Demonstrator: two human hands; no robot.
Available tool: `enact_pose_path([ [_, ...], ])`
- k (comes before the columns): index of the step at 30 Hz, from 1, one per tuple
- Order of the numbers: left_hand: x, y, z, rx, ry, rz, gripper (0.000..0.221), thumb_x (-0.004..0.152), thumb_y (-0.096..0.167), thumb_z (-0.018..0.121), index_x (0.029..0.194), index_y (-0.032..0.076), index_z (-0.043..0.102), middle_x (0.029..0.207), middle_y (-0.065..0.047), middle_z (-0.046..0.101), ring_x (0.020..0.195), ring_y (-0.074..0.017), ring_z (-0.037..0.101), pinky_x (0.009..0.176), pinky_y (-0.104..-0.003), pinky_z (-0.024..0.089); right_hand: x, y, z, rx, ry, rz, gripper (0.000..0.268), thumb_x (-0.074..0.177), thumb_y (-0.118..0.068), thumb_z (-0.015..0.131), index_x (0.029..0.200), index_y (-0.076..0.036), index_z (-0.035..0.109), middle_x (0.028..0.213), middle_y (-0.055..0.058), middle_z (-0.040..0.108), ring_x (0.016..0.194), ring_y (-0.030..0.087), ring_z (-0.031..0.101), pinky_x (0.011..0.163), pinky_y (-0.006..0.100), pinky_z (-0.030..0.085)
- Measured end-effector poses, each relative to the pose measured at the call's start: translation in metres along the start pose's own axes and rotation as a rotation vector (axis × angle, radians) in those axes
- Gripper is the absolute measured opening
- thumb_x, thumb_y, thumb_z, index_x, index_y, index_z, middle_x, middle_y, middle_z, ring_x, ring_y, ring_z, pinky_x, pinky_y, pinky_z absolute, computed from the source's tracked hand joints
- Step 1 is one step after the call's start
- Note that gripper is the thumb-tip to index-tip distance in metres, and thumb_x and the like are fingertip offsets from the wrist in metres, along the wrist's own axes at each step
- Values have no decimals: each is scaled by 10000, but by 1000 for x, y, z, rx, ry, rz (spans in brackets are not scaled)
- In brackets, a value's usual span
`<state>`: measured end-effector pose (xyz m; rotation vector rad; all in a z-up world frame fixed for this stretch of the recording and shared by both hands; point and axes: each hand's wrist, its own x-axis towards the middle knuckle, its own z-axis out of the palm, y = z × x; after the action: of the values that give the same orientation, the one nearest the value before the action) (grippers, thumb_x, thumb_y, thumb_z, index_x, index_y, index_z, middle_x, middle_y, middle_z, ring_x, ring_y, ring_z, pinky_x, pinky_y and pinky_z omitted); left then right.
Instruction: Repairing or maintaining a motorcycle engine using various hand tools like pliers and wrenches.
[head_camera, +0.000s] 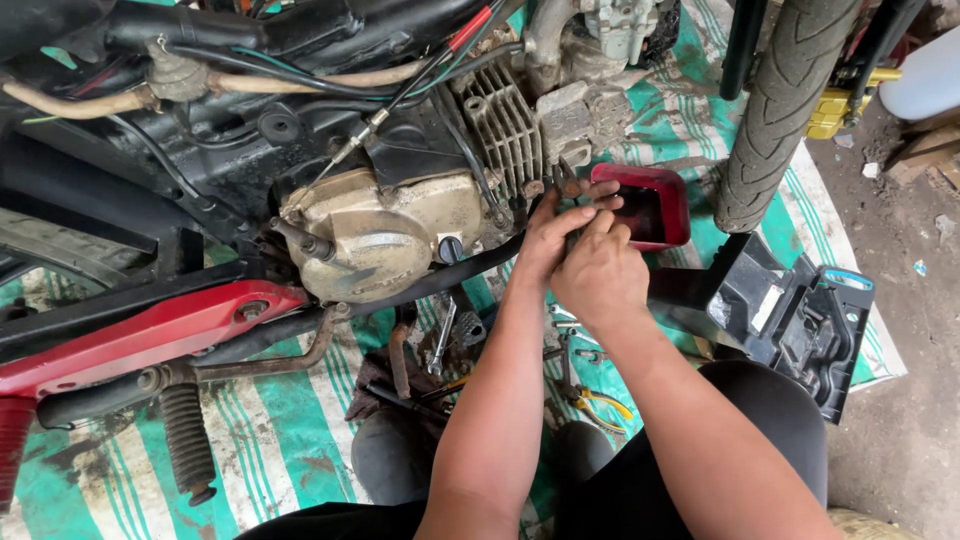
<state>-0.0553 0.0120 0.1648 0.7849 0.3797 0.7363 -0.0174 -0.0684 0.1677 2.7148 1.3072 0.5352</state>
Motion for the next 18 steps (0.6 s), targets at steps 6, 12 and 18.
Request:
enact_pose_path([
  [6,18,-40,-12,161,83,12,443,894,180,900,1287,33,760,1048,-136,795,1021,-224,746,941,-377,609,23,2,-44,256,-470,141,677,790,-177,543,1429,25,446,1264,298,685,1001,581,776,873,640,639],
  [12,41,-65,-34,537,157,4,381,878,241,880,1192,56,771,999,-155,819,1015,-275,788,888,-413,621,27,10,-54,418,-628,241,818,821,-148,535,1611,-12,370,1355,318,694,1202,587,728,1014,673,600],
  [18,46,-58,-20,850,264,-93,436,863,407,781,1167,99,731,1054,-127,853,1140,-313,804,1000,-438,641,36,20,-37,508,-674,267,754,837,-225,587,1566,-89,449,1217,286,770,1188,528,752,1003,642,608],
])
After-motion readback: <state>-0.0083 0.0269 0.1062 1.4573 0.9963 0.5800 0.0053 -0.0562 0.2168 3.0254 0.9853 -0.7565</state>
